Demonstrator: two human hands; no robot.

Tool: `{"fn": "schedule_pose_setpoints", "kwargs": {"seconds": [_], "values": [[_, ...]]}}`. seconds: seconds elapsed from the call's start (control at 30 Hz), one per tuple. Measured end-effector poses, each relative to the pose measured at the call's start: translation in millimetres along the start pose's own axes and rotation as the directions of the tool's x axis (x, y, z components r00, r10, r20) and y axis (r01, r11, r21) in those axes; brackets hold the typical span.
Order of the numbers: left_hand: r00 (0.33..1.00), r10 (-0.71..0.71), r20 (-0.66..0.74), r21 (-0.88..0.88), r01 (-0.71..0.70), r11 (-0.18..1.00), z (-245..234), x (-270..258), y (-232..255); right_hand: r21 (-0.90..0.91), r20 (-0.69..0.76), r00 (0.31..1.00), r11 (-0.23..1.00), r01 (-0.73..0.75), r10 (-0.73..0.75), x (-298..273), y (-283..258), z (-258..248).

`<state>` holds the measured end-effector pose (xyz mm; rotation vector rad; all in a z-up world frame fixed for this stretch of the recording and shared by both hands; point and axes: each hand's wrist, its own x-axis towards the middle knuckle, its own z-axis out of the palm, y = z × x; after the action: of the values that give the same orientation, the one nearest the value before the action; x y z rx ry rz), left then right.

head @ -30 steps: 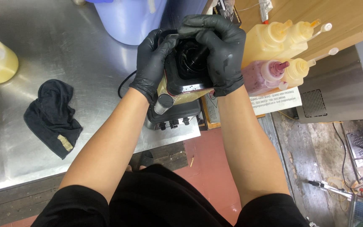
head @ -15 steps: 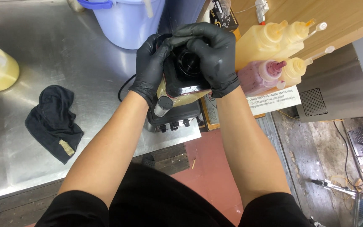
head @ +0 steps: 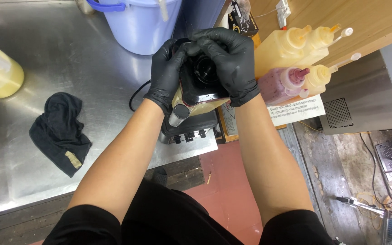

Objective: Preparing a smoothie by blending ingredients and transferring the mixture between containers.

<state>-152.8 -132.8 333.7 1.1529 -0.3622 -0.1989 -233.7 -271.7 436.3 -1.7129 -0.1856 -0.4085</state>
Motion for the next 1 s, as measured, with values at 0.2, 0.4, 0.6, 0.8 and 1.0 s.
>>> {"fn": "schedule_pose_setpoints", "kwargs": {"seconds": [0.2, 0.4, 0.6, 0.8, 1.0], "values": [[1.0, 0.027, 0.009, 0.042, -0.027, 0.999, -1.7, 1.2, 0.6, 0.056, -0.01, 1.0, 0.998, 0.023, -0.022, 0.6, 4.4, -3.5], [0.999, -0.049, 0.014, 0.054, 0.048, 0.997, 5.7, -5.7, 23.4, 0.059, -0.029, 0.999, 0.998, -0.024, 0.025, 3.3, 5.5, -2.3], [0.998, -0.065, 0.003, 0.007, 0.065, 0.998, 3.3, -3.1, 15.0, 0.166, -0.022, 0.996, 0.983, -0.085, 0.09, 4.1, 4.8, -3.5], [0.998, -0.065, -0.008, 0.012, 0.065, 0.998, 3.4, -4.5, 16.1, 0.19, -0.037, 0.997, 0.98, -0.06, 0.068, 2.8, 6.8, -4.2], [0.999, -0.033, 0.006, 0.019, 0.033, 0.999, 2.5, -3.7, 13.4, 0.192, -0.041, 0.997, 0.98, -0.056, 0.065, 2.8, 7.8, -5.5]]}}
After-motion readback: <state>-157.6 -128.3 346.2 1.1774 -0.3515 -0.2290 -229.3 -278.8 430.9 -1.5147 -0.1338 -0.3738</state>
